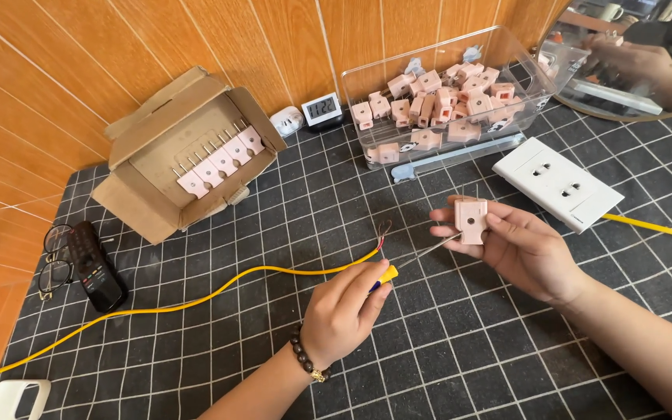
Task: Assembling an electrical plug by stripping wires and connecting them to terminals using a screwdriver.
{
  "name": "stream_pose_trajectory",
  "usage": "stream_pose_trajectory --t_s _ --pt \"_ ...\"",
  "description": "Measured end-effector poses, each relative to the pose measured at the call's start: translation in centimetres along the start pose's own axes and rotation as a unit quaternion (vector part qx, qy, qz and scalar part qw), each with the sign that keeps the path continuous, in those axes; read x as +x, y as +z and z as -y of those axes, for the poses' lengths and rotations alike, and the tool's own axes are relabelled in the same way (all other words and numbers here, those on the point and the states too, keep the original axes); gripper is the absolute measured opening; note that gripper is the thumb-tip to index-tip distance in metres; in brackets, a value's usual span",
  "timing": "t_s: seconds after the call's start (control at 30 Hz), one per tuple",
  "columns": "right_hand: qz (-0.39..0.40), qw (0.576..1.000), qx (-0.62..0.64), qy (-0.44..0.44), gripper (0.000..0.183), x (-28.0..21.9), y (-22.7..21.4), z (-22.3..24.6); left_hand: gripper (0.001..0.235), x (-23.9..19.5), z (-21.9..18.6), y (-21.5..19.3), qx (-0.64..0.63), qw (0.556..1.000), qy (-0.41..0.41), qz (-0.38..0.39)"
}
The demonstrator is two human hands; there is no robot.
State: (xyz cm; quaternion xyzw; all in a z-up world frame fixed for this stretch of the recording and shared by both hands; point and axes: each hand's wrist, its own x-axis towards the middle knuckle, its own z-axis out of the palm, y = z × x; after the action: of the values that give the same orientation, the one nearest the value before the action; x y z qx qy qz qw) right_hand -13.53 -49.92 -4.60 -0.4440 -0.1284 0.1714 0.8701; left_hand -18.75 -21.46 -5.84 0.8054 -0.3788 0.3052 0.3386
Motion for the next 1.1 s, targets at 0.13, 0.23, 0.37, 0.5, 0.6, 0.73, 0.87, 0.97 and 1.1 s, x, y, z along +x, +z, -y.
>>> stream_pose_trajectory --t_s 0.13,0.23,0.37,0.5,0.6,0.73,0.87,0.97,1.1 --pt "0.035 0.999 0.019 -0.007 0.051 -0.2 0.1 -0.2 0.027 0.0 0.0 -0.1 0.001 1.000 0.025 -0.007" --pt "0.043 0.999 0.005 -0.006 0.051 -0.2 0.2 -0.2 0.026 0.0 -0.1 0.0 -0.005 1.000 0.024 -0.004" --pt "0.043 0.999 -0.028 -0.009 0.052 -0.3 0.4 -0.3 0.025 0.0 -0.3 0.0 -0.014 1.000 0.008 0.004" --pt "0.043 0.999 -0.028 -0.009 0.049 -0.2 0.0 -0.5 0.030 0.2 -0.2 -0.1 0.014 0.999 0.041 -0.006" --pt "0.017 0.997 -0.078 -0.004 0.047 -0.2 -0.4 -0.7 0.030 0.7 -0.5 -0.5 0.052 0.996 0.073 -0.006" --pt "0.002 0.990 -0.141 -0.001 0.048 -0.3 -1.7 -1.0 0.029 0.4 -0.4 -0.3 0.071 0.995 0.068 0.006" --pt "-0.013 0.963 -0.268 -0.037 0.058 -0.7 -0.9 -0.3 0.033 -1.2 0.1 0.7 -0.086 0.988 -0.118 0.055" --pt "0.007 0.954 -0.291 -0.074 0.052 -1.3 -0.5 0.1 0.058 0.5 -0.2 0.2 -0.468 0.700 -0.514 0.164" --pt "0.022 0.960 -0.272 -0.056 0.054 -0.9 0.0 -0.5 0.047 1.0 0.9 0.4 -0.525 0.633 -0.557 0.118"
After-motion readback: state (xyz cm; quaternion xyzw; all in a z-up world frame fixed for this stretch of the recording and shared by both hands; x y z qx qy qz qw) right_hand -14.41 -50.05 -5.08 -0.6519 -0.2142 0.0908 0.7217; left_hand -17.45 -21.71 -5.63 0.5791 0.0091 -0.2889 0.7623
